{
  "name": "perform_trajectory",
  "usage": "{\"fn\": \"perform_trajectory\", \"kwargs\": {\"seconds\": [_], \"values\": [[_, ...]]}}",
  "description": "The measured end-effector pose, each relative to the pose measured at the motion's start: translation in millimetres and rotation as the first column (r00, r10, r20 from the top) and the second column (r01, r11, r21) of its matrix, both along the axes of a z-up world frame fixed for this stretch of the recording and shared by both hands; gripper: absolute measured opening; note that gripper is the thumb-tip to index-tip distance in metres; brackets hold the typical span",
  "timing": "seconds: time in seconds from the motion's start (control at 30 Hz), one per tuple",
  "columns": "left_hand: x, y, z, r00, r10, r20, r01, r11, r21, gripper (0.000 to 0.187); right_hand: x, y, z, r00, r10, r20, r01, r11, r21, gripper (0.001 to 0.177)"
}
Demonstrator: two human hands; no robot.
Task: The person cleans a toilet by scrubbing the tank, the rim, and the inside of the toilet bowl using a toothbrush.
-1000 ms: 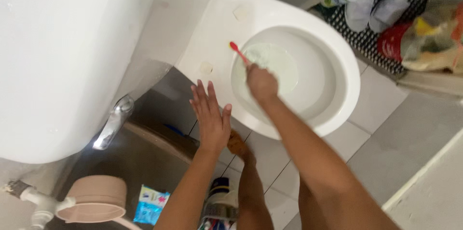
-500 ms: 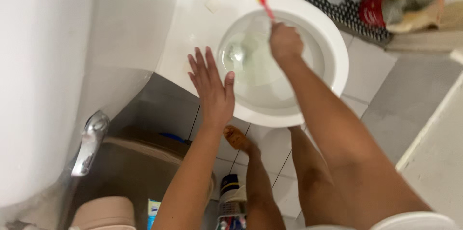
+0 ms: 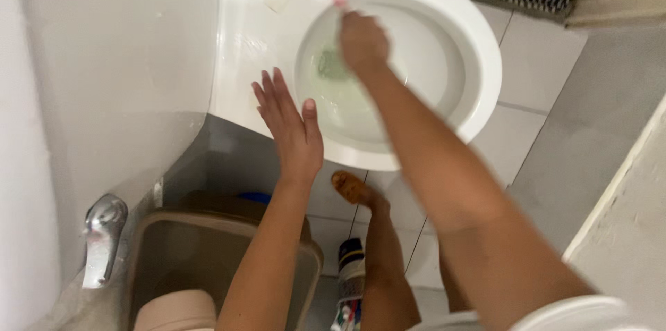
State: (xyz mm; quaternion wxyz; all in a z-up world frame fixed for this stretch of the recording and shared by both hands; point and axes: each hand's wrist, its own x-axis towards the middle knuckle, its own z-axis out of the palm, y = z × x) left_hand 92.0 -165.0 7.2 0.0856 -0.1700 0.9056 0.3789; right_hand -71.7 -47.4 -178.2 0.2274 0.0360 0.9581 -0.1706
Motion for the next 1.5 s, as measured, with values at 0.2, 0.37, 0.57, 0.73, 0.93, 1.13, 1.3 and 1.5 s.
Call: {"fn": "perform_trajectory", "kwargs": {"seconds": [0.2,0.37,0.57,0.73,0.93,1.13,1.3,1.5], "values": [[0,7,11,0.999,-0.004,-0.048,0.005,1.0,0.001,0.077,29,105,5,0.949,-0.274,0.156,0.276,0.961,0.008,0.043],[-13,24,12,0.998,-0.063,0.003,0.063,0.997,-0.038,0.079,14,17,20,0.978,-0.167,0.127,0.169,0.986,-0.005,0.04],[-17,26,12,0.994,-0.105,0.004,0.105,0.994,-0.028,0.078,40,138,30,0.961,-0.274,-0.037,0.273,0.961,-0.045,0.035],[-23,38,9,0.998,-0.066,-0.005,0.066,0.998,-0.003,0.078,29,154,26,0.979,-0.145,0.145,0.127,0.983,0.131,0.041],[-12,41,6,0.989,-0.141,0.035,0.143,0.987,-0.075,0.076,-23,-4,30,0.968,-0.209,0.136,0.224,0.97,-0.099,0.048],[-12,36,9,0.993,-0.119,0.018,0.119,0.991,-0.061,0.076,-34,95,39,0.968,0.02,0.25,-0.051,0.992,0.118,0.029],[-21,54,8,0.996,-0.064,0.058,0.069,0.994,-0.088,0.077,-1,187,56,0.953,-0.078,0.292,0.046,0.992,0.115,0.043],[-23,68,16,0.985,-0.17,-0.004,0.17,0.985,-0.032,0.074,7,64,29,0.973,-0.1,0.21,0.105,0.994,-0.01,0.043]]}}
